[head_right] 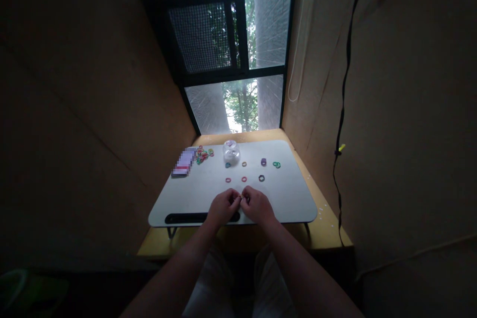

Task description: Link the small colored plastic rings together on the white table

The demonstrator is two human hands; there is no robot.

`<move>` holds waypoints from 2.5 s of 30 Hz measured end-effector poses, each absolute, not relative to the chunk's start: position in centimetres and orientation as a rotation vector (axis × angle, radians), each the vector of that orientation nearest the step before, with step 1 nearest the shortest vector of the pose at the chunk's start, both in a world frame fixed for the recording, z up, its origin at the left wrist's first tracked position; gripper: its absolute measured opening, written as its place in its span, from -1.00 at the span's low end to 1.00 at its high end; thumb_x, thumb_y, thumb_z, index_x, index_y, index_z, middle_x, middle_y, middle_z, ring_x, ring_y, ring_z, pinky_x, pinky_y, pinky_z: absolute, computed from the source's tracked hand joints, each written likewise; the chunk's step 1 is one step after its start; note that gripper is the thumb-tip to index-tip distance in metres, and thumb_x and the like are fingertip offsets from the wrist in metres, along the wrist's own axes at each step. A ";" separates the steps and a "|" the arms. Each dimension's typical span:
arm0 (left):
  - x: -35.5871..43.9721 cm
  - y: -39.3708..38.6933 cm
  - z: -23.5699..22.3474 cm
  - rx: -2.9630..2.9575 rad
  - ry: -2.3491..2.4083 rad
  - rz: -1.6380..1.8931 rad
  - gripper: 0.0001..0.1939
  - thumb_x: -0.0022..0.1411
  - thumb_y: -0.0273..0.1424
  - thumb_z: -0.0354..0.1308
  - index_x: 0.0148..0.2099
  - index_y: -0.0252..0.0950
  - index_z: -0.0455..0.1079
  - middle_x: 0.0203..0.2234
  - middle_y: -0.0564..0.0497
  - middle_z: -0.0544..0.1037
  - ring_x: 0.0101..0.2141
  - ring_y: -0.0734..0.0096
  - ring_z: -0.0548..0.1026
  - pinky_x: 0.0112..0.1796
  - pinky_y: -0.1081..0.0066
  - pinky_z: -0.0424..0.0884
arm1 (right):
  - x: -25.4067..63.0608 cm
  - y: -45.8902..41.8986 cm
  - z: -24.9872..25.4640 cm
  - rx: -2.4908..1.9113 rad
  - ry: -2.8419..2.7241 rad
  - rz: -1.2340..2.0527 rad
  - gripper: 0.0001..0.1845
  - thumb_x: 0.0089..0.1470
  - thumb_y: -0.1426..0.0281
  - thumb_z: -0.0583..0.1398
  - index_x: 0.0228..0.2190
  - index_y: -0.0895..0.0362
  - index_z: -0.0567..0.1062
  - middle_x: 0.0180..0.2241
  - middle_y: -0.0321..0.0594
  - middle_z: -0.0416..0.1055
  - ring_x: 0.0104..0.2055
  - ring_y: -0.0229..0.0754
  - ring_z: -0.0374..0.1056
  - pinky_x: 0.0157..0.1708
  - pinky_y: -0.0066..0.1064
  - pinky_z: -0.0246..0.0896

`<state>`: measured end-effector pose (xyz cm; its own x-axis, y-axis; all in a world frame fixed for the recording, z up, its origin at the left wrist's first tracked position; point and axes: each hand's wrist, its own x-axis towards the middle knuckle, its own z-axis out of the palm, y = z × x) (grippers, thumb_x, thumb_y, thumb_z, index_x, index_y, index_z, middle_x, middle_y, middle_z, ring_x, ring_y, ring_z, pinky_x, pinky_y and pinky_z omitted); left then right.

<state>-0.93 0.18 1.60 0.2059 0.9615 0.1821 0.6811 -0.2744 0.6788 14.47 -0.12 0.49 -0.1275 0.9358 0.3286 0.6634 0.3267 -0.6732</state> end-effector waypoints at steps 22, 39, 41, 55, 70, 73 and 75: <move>-0.9 0.1 1.7 2.042 1.567 0.803 -0.70 0.23 -0.16 -0.01 -0.38 -0.26 0.33 -0.55 0.07 0.46 -0.50 0.46 0.38 -0.44 0.46 0.17 | 14.4 0.0 0.3 -1.449 -1.864 0.468 -0.89 0.04 0.36 0.09 -0.48 0.10 0.36 -0.55 -0.33 0.35 -0.52 -0.30 0.21 -0.51 -0.49 -0.06; -1.1 0.3 1.3 2.012 1.561 0.834 -0.73 0.23 -0.17 0.00 -0.35 -0.25 0.33 -0.55 0.09 0.44 -0.50 0.48 0.37 -0.44 0.48 0.17 | 14.7 0.0 0.2 -1.378 -1.921 0.489 -0.94 0.00 0.42 0.09 -0.45 0.09 0.37 -0.53 -0.34 0.37 -0.50 -0.30 0.23 -0.47 -0.50 0.02; -1.1 0.3 1.3 2.004 1.569 0.826 -0.73 0.23 -0.16 0.00 -0.35 -0.25 0.34 -0.56 0.09 0.44 -0.50 0.48 0.37 -0.44 0.48 0.17 | 14.7 0.1 0.1 -1.380 -1.914 0.480 -0.94 -0.01 0.42 0.09 -0.45 0.09 0.38 -0.53 -0.34 0.37 -0.51 -0.30 0.23 -0.48 -0.50 0.01; -1.1 0.1 1.7 2.031 1.517 0.804 -0.70 0.26 -0.17 -0.05 -0.34 -0.24 0.38 -0.52 0.08 0.49 -0.46 0.46 0.40 -0.41 0.48 0.19 | 14.6 0.1 -0.1 -1.402 -1.914 0.470 -0.91 0.01 0.38 0.10 -0.49 0.10 0.35 -0.55 -0.33 0.36 -0.51 -0.30 0.22 -0.49 -0.50 -0.03; -1.2 0.4 1.0 2.038 1.499 0.844 -0.76 0.24 -0.21 -0.02 -0.35 -0.25 0.33 -0.55 0.10 0.45 -0.49 0.49 0.36 -0.43 0.48 0.17 | 14.5 0.1 0.1 -1.451 -1.897 0.458 -0.89 0.04 0.37 0.09 -0.50 0.10 0.30 -0.57 -0.35 0.31 -0.52 -0.31 0.19 -0.50 -0.49 -0.08; -1.2 0.5 1.0 2.029 1.489 0.856 -0.77 0.22 -0.22 0.01 -0.35 -0.26 0.34 -0.54 0.10 0.45 -0.50 0.50 0.36 -0.43 0.49 0.18 | 14.5 0.1 0.0 -1.453 -1.894 0.453 -0.90 0.02 0.38 0.10 -0.50 0.10 0.30 -0.57 -0.34 0.31 -0.52 -0.30 0.18 -0.50 -0.49 -0.09; -1.3 0.4 1.0 2.022 1.479 0.861 -0.78 0.22 -0.22 0.02 -0.34 -0.26 0.34 -0.54 0.10 0.45 -0.51 0.51 0.35 -0.44 0.49 0.18 | 14.5 0.1 0.0 -1.453 -1.893 0.453 -0.91 0.01 0.38 0.10 -0.51 0.10 0.30 -0.57 -0.34 0.31 -0.53 -0.30 0.18 -0.50 -0.49 -0.09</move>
